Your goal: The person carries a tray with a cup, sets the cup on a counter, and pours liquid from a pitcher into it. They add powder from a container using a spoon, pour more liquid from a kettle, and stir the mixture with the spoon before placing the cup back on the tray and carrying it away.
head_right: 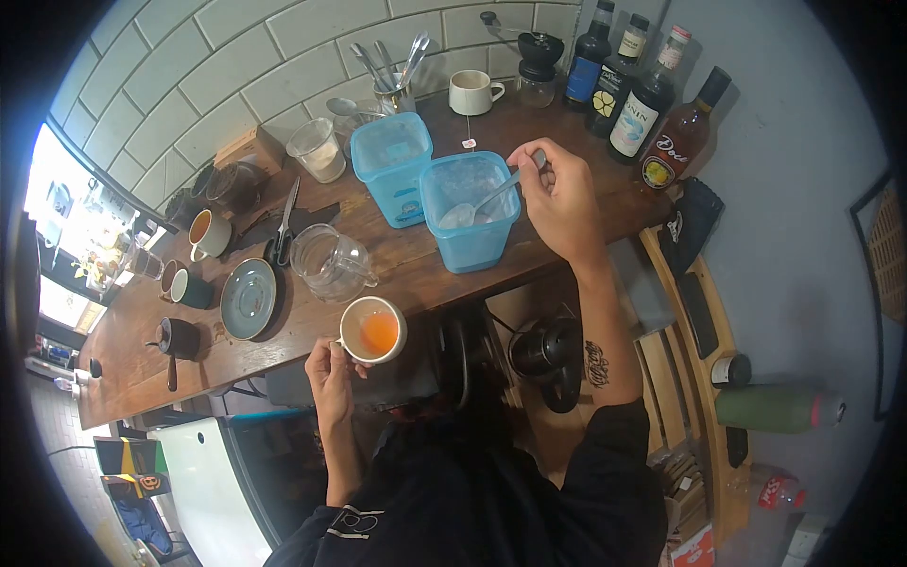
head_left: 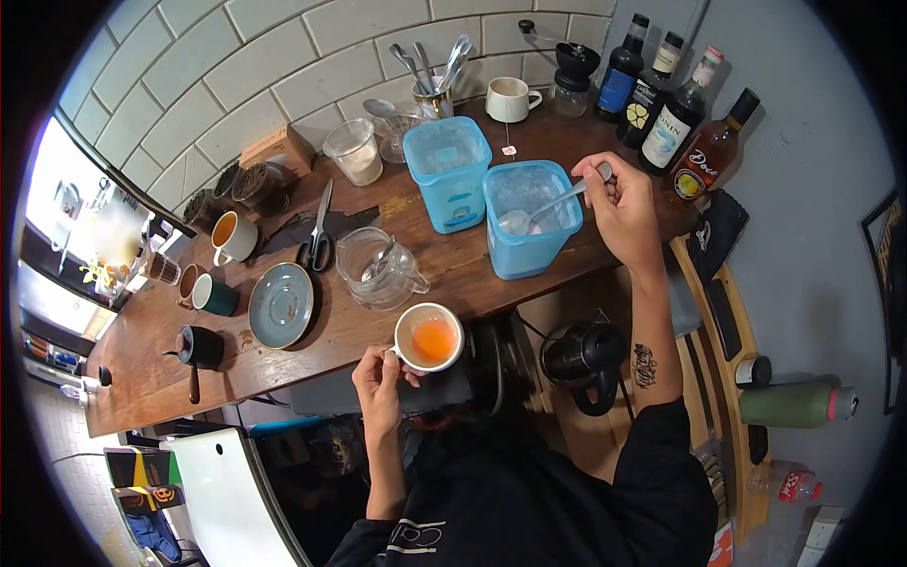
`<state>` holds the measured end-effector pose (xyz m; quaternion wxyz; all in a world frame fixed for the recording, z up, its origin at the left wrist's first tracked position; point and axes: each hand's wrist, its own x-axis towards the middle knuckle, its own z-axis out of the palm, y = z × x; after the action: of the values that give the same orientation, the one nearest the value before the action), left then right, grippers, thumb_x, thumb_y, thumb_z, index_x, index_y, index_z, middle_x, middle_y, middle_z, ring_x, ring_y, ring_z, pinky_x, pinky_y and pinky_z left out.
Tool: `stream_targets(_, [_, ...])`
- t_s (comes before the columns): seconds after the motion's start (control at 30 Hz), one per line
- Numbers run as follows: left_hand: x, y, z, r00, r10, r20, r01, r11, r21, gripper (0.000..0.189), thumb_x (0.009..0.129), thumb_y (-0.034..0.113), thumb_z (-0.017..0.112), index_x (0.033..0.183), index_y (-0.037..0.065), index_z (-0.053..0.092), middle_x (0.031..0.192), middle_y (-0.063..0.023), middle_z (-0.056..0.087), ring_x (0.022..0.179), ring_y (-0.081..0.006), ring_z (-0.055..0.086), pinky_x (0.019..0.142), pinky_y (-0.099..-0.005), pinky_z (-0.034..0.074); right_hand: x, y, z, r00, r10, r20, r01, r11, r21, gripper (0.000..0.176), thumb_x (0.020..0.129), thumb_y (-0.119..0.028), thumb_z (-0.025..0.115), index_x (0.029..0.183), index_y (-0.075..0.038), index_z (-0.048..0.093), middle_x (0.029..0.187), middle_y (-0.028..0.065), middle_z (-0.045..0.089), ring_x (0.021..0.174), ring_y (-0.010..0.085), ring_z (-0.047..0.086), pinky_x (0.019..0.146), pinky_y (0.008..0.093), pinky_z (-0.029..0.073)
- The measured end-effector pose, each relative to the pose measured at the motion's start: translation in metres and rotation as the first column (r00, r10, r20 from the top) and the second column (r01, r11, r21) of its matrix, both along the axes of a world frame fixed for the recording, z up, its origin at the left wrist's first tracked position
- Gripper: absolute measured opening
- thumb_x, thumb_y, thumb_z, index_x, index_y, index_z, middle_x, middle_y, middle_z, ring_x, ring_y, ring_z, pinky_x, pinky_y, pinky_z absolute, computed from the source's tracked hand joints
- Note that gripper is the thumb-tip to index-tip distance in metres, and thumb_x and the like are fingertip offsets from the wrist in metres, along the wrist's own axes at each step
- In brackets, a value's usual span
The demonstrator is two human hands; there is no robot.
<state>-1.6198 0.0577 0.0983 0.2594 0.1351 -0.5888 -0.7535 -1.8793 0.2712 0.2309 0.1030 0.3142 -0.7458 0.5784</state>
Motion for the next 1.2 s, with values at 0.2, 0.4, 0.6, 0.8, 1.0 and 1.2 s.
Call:
stream_targets(0.2, [0.001, 0.001, 0.002, 1.0, 0.009, -0.003, -0.009, 1.0, -0.013, 0.023, 0.097, 0.019, 0.05, 0.09, -0.002, 0.053, 0.074, -0.009, 0.061, 0.065, -0.0162, 0.063, 0.054, -0.025, 0.049, 0.006, 0.0, 0.007, 0.998, -0.052, -0.033, 0.053, 0.998, 0.039, 0.012, 0.092, -0.005, 0.052, 0.086, 0.001, 0.06, 0.063, -0.0061, 0.045, 0.055, -0.001, 0.034, 0.048, 0.0185, 0.025])
stream_targets(0.4, [0.002, 0.003, 0.004, 1.0, 0.016, 0.001, -0.016, 1.0, -0.014, 0.023, 0.097, 0.019, 0.05, 0.088, -0.002, 0.052, 0.076, -0.0089, 0.06, 0.065, -0.0158, 0.063, 0.054, -0.0246, 0.049, 0.006, -0.008, -0.002, 0.996, -0.044, -0.079, 0.049, 0.997, 0.062, 0.011, 0.091, -0.005, 0.053, 0.086, 0.001, 0.06, 0.063, -0.0071, 0.042, 0.056, -0.0011, 0.031, 0.048, 0.0192, 0.023])
stream_targets(0.6, [0.003, 0.004, 0.005, 1.0, 0.024, 0.006, -0.024, 1.0, -0.013, 0.023, 0.097, 0.019, 0.049, 0.088, -0.002, 0.051, 0.076, -0.0086, 0.06, 0.065, -0.0157, 0.063, 0.054, -0.0242, 0.049, 0.004, -0.004, -0.004, 0.999, -0.013, -0.031, 0.014, 0.999, 0.03, 0.012, 0.092, -0.005, 0.052, 0.086, 0.001, 0.061, 0.063, -0.0078, 0.043, 0.056, -0.0014, 0.031, 0.048, 0.019, 0.023])
stream_targets(0.8, [0.003, 0.005, 0.004, 1.0, 0.013, 0.0, -0.013, 1.0, -0.01, 0.023, 0.097, 0.019, 0.049, 0.088, -0.001, 0.052, 0.075, -0.0085, 0.06, 0.065, -0.0158, 0.063, 0.054, -0.024, 0.049, 0.007, 0.002, 0.002, 1.0, -0.011, 0.012, 0.011, 1.0, -0.029, 0.013, 0.091, -0.004, 0.052, 0.084, 0.002, 0.061, 0.062, -0.0051, 0.047, 0.054, -0.0007, 0.036, 0.047, 0.0199, 0.027])
stream_targets(1.0, [0.001, 0.007, 0.005, 1.0, 0.015, 0.0, -0.015, 1.0, -0.006, 0.023, 0.097, 0.02, 0.05, 0.088, -0.001, 0.051, 0.076, -0.009, 0.061, 0.065, -0.0164, 0.064, 0.053, -0.0242, 0.049, 0.007, 0.013, 0.005, 0.999, -0.019, 0.041, 0.022, 0.996, -0.083, 0.013, 0.091, -0.005, 0.053, 0.085, 0.0, 0.062, 0.061, -0.0062, 0.045, 0.054, -0.0012, 0.037, 0.047, 0.0184, 0.027])
stream_targets(1.2, [0.001, 0.007, 0.004, 1.0, 0.013, 0.004, -0.013, 1.0, 0.008, 0.023, 0.097, 0.02, 0.05, 0.088, -0.001, 0.052, 0.076, -0.0092, 0.061, 0.065, -0.0167, 0.064, 0.053, -0.0245, 0.049, 0.01, 0.025, 0.007, 0.99, -0.035, 0.134, 0.06, 0.981, -0.186, 0.016, 0.093, -0.011, 0.053, 0.088, 0.0, 0.063, 0.062, -0.0054, 0.047, 0.054, 0.0001, 0.039, 0.047, 0.0177, 0.028])
